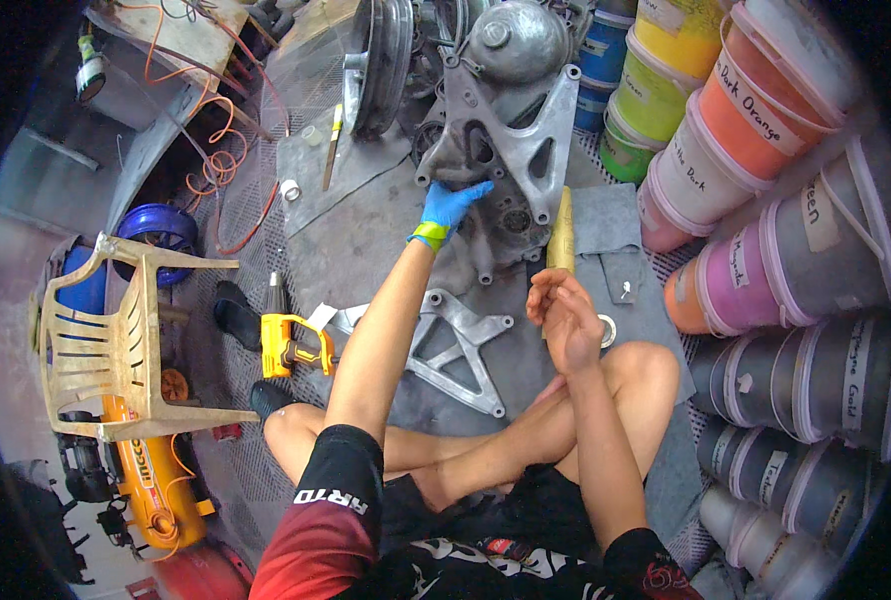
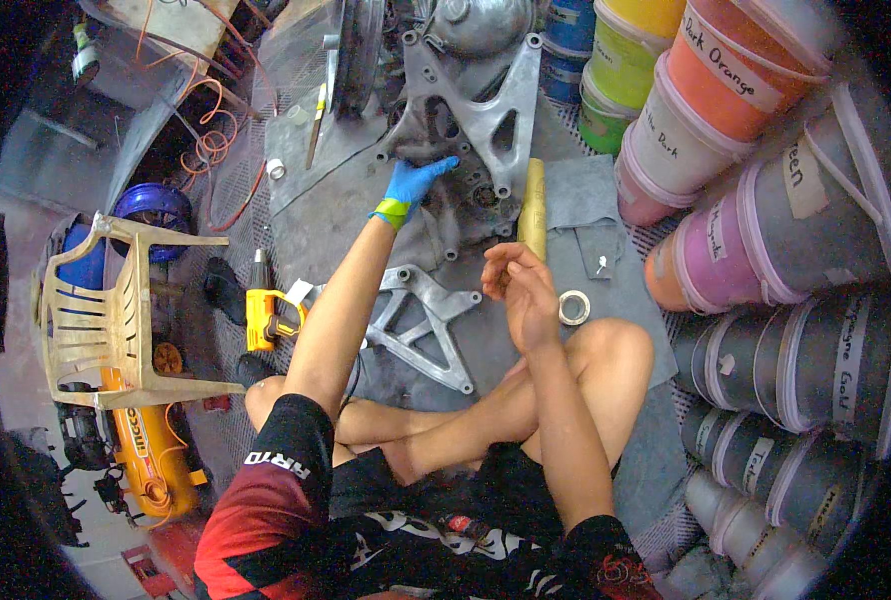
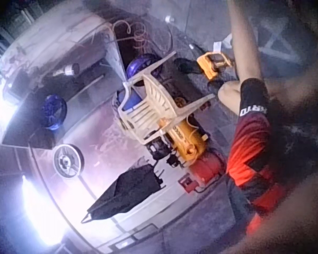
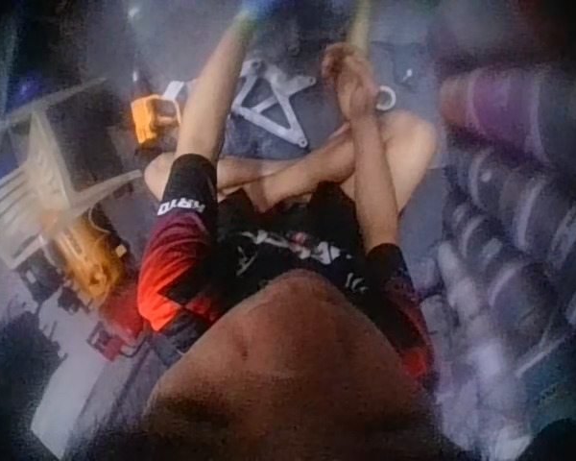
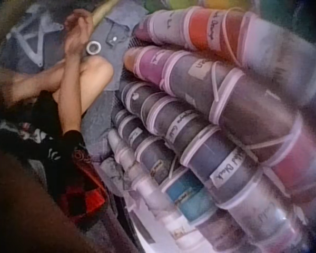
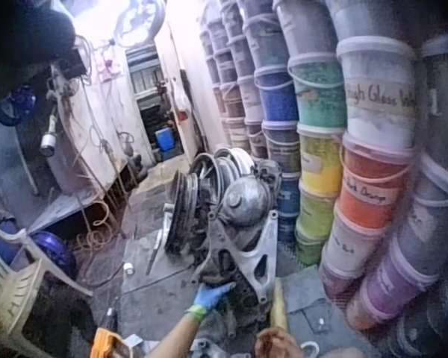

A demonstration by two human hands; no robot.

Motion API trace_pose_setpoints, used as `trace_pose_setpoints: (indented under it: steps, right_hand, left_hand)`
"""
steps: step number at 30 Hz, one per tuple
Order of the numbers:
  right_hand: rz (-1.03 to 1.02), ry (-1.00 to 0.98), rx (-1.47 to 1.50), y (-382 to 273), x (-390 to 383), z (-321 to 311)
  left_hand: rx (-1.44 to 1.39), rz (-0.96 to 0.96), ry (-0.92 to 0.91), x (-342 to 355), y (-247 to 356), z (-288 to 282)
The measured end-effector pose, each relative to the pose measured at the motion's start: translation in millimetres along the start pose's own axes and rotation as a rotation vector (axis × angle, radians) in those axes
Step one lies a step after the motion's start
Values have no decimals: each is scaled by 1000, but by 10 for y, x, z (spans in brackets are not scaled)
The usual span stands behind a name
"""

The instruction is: The person sits on the floor and uses a yellow heat gun to apply heat to various silver metal motorcycle parts, including a swingarm and a larger frame component. They handle the parts with gloved hands, repositioning them to heat different areas.

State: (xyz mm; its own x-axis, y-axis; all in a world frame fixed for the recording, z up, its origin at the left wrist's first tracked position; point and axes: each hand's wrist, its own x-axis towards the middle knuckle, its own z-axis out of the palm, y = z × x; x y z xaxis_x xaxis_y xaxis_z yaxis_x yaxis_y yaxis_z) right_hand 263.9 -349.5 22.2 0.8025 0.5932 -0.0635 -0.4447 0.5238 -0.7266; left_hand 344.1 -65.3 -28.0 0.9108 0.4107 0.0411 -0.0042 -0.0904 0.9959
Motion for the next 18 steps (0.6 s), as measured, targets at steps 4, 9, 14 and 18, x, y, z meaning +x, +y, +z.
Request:
trace_pose_setpoints:
  steps: [4, 9, 14, 18]
  right_hand:
    - [-12, -13, 12, 1, -4, -42]
    - [3, -6, 3, 29, -6, 1]
    - [-16, 4, 20, -19, -5, -109]
    - [15, -16, -25, 25, 24, -1]
  left_hand:
    - [56, -11, 24, -20, -88, 56]
    - [164, -76, 38, 23, -323, -128]
    - [241, -106, 29, 36, -269, 95]
    - [352, -67, 166, 14, -340, -135]
